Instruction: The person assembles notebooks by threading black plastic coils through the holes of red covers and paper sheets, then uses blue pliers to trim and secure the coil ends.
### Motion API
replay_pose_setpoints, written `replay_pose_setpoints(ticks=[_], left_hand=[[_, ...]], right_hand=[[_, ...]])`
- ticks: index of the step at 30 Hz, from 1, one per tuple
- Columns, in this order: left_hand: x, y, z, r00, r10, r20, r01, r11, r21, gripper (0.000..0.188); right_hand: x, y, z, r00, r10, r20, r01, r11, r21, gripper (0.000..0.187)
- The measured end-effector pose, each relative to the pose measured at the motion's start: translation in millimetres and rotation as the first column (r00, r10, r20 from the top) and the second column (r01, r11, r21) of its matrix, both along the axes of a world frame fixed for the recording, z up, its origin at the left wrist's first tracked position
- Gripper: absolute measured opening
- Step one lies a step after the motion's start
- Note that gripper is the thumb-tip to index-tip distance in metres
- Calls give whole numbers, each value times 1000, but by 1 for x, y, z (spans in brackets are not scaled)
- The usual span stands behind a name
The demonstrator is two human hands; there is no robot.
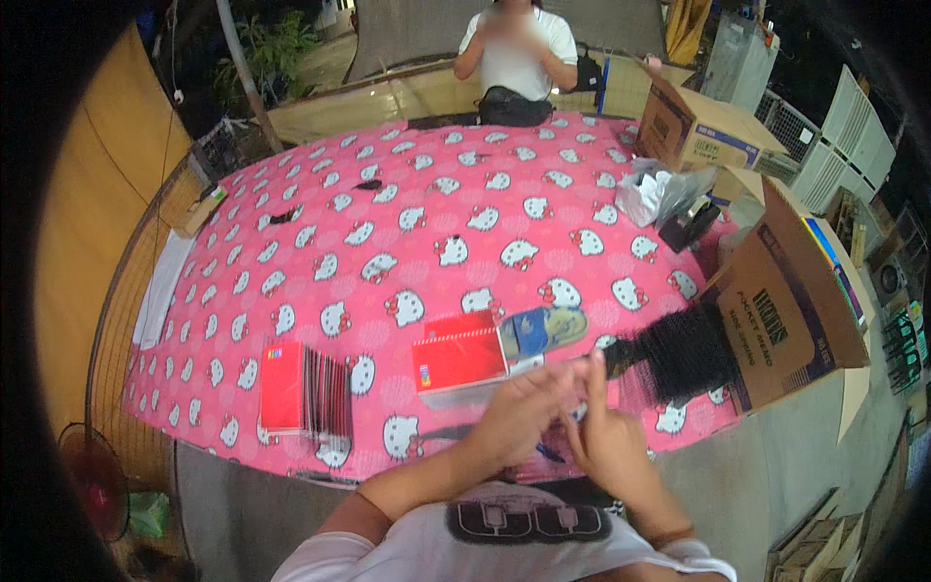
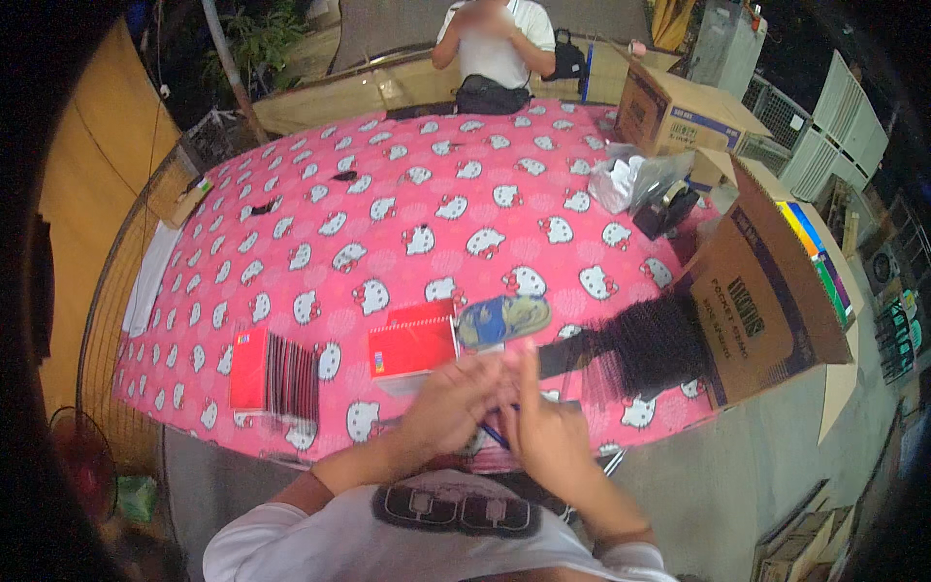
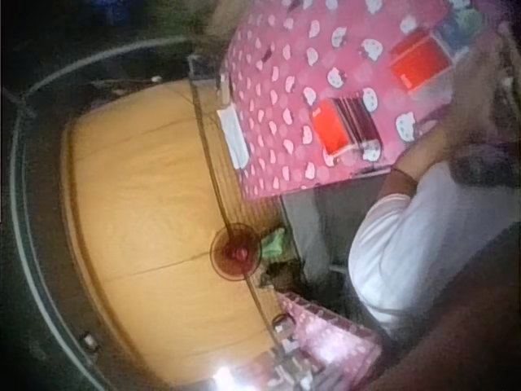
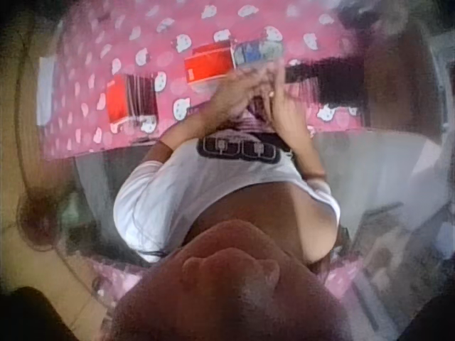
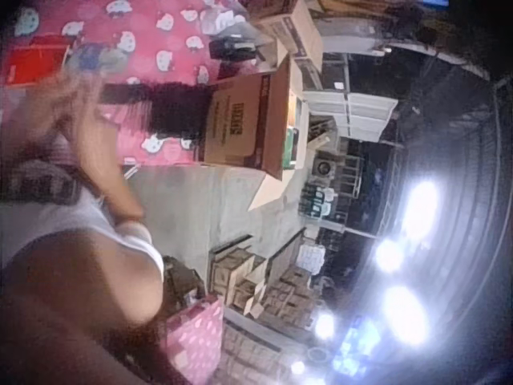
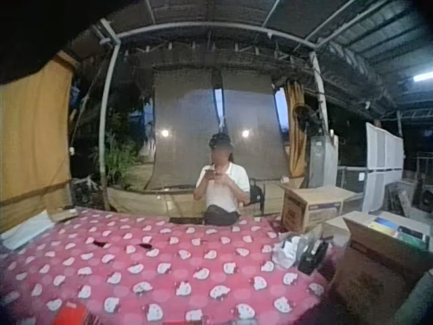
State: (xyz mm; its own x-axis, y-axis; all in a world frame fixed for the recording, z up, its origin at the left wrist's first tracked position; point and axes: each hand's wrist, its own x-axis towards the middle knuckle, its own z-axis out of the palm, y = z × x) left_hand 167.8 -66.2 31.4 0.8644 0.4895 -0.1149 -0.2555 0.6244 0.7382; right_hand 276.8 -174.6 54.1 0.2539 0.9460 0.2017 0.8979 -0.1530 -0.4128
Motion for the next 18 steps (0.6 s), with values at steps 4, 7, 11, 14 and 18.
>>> replay_pose_setpoints(ticks=[4,7,11,14,18], left_hand=[[-19,3,33,944,231,235,-214,972,-94,36],[-28,-4,50,917,333,220,-346,938,22,36],[-36,-5,50,857,438,270,-467,883,51,34],[-45,-4,53,817,476,326,-521,852,61,33],[-56,1,59,801,495,338,-562,816,135,30]], right_hand=[[-23,29,19,950,115,290,-159,978,133,74],[-41,34,24,854,145,500,-129,989,-67,63],[-52,42,27,826,216,521,-207,975,-75,36],[-58,49,33,838,252,484,-292,956,8,13],[-64,60,38,823,318,471,-337,940,-45,22]])
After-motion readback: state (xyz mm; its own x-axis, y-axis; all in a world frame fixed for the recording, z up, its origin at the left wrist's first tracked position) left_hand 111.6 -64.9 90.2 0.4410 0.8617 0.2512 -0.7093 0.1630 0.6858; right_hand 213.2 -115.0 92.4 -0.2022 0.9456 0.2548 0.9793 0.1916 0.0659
